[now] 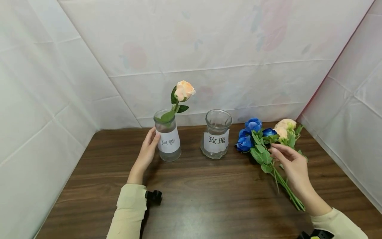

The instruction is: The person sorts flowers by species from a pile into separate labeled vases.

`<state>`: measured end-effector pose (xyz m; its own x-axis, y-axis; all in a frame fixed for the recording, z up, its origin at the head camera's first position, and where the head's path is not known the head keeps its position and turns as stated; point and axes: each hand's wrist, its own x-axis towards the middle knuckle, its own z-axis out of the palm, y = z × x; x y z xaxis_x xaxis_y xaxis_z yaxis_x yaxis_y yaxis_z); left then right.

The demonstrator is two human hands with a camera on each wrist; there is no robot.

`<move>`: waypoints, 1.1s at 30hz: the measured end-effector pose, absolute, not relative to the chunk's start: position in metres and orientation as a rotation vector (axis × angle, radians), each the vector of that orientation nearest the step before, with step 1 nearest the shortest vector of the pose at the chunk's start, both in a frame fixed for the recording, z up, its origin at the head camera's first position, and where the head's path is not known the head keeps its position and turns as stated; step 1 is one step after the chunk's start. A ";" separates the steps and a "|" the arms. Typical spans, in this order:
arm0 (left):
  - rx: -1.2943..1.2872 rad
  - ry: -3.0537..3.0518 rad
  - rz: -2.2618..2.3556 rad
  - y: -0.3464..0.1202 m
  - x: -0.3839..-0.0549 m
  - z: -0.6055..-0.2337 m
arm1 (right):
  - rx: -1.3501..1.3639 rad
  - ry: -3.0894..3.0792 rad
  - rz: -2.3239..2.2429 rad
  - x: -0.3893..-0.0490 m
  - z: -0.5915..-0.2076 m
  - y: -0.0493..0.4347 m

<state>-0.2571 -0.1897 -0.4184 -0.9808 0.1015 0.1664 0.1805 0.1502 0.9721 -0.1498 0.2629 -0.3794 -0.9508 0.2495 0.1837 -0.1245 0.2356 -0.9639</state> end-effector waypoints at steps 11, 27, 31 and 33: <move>-0.287 -2.328 -1.993 -0.190 -0.257 -0.419 | -0.326 -2.358 1.498 -0.151 -0.408 0.316; -0.316 -2.316 -2.007 -0.189 -0.260 -0.419 | -0.455 -2.539 1.351 -0.146 -0.436 0.346; -0.303 -2.316 -2.003 -0.190 -0.259 -0.419 | -0.446 -2.563 1.359 -0.147 -0.439 0.348; -0.298 -2.316 -2.002 -0.190 -0.258 -0.419 | -0.441 -2.566 1.397 -0.147 -0.440 0.349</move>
<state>-0.2580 -0.1897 -0.4190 -0.9791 0.1030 0.1756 0.1887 0.1346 0.9728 -0.1474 0.3486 -0.4399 -0.9383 0.3451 0.0213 0.1694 0.5125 -0.8418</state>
